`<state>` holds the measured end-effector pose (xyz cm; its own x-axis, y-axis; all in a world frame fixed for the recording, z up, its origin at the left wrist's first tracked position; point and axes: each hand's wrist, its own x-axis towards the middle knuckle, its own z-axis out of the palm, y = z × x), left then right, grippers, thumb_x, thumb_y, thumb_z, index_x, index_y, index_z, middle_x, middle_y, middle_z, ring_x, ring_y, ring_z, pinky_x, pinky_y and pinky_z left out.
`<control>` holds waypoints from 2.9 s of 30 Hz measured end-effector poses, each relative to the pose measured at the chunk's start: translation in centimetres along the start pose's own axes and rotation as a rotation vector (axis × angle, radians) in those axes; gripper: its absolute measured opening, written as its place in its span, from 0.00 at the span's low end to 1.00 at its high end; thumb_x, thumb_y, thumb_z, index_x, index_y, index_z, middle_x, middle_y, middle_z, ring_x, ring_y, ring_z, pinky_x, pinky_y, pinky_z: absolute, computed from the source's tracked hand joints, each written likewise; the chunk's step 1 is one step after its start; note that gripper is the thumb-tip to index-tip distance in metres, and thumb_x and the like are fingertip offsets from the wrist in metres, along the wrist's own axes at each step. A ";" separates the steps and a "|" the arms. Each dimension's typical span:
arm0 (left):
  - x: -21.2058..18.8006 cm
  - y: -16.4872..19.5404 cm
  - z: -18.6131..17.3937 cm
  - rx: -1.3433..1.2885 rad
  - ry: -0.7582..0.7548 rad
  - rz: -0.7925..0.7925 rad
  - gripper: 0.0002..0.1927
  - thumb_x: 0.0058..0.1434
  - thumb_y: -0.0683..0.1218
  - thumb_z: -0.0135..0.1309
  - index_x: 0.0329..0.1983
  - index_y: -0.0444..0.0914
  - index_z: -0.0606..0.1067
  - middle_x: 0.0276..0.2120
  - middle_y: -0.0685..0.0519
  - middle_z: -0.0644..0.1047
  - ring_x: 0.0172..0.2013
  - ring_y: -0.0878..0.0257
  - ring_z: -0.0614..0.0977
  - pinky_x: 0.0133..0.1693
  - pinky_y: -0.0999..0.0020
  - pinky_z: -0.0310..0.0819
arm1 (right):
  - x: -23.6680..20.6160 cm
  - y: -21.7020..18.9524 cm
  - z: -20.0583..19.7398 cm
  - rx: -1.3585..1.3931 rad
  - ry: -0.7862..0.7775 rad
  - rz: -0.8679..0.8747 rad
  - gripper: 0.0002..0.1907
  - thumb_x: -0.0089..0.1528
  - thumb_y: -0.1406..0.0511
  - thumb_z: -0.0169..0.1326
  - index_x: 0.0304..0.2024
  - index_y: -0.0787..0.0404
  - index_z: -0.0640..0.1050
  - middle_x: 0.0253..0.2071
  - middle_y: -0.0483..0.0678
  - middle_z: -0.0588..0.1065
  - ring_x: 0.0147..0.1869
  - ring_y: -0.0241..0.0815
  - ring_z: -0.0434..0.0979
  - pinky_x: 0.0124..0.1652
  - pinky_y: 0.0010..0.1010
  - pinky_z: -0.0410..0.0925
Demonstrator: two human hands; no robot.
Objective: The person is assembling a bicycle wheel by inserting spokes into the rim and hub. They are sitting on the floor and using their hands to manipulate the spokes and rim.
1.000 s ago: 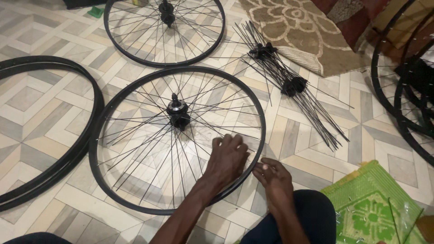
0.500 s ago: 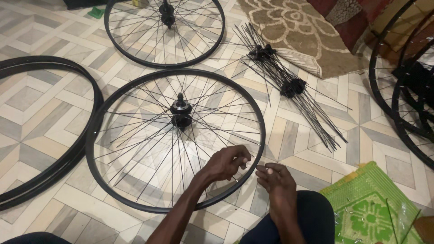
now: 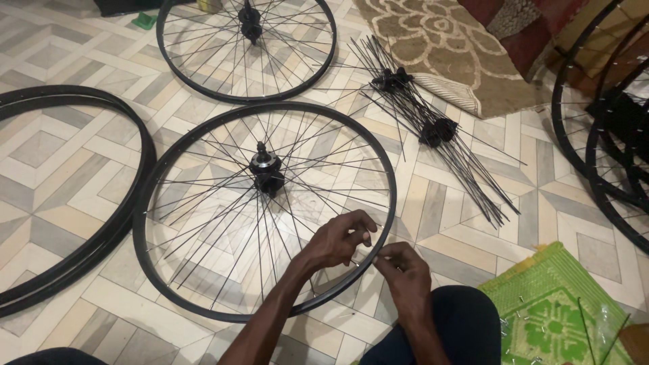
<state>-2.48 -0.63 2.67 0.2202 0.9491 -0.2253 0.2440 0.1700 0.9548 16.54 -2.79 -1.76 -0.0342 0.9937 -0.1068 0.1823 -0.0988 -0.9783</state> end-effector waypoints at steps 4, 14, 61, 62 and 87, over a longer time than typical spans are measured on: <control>0.0 0.0 0.1 -0.020 0.014 0.004 0.10 0.66 0.44 0.51 0.49 0.38 0.74 0.35 0.51 0.80 0.21 0.67 0.75 0.23 0.66 0.74 | -0.5 -0.5 0.2 0.045 0.030 0.017 0.05 0.58 0.72 0.62 0.36 0.65 0.80 0.31 0.46 0.77 0.34 0.33 0.72 0.34 0.26 0.66; 0.2 -0.6 0.3 -0.058 0.022 0.063 0.09 0.66 0.43 0.51 0.48 0.38 0.74 0.34 0.51 0.79 0.21 0.68 0.75 0.21 0.67 0.71 | 0.0 -0.1 0.5 0.097 0.099 0.023 0.06 0.57 0.71 0.63 0.37 0.64 0.80 0.29 0.45 0.76 0.30 0.32 0.69 0.31 0.25 0.62; -0.8 0.7 -0.4 -0.121 0.009 0.093 0.08 0.67 0.43 0.51 0.46 0.36 0.71 0.34 0.50 0.77 0.22 0.66 0.76 0.20 0.68 0.74 | 1.2 -0.6 -0.4 0.144 -0.125 -0.024 0.05 0.59 0.71 0.60 0.37 0.66 0.82 0.27 0.43 0.75 0.31 0.32 0.68 0.32 0.25 0.63; -0.8 0.7 -0.4 -0.109 0.013 0.085 0.08 0.67 0.43 0.51 0.46 0.36 0.71 0.34 0.50 0.78 0.21 0.66 0.76 0.20 0.68 0.74 | 1.1 -0.7 -0.5 0.144 -0.130 -0.021 0.04 0.60 0.71 0.60 0.37 0.66 0.82 0.27 0.43 0.75 0.31 0.32 0.69 0.32 0.25 0.63; 0.2 1.4 -1.1 0.005 -0.221 0.138 0.19 0.65 0.44 0.47 0.58 0.35 0.62 0.32 0.49 0.73 0.23 0.62 0.77 0.24 0.66 0.72 | 0.5 -0.6 -0.3 0.128 -0.127 -0.134 0.11 0.59 0.71 0.61 0.44 0.66 0.78 0.36 0.46 0.79 0.40 0.33 0.78 0.40 0.25 0.70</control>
<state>-3.12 0.09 4.14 0.4526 0.8822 -0.1300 0.2020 0.0405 0.9786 16.69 -2.19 -1.14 -0.1750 0.9845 0.0120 0.0417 0.0196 -0.9989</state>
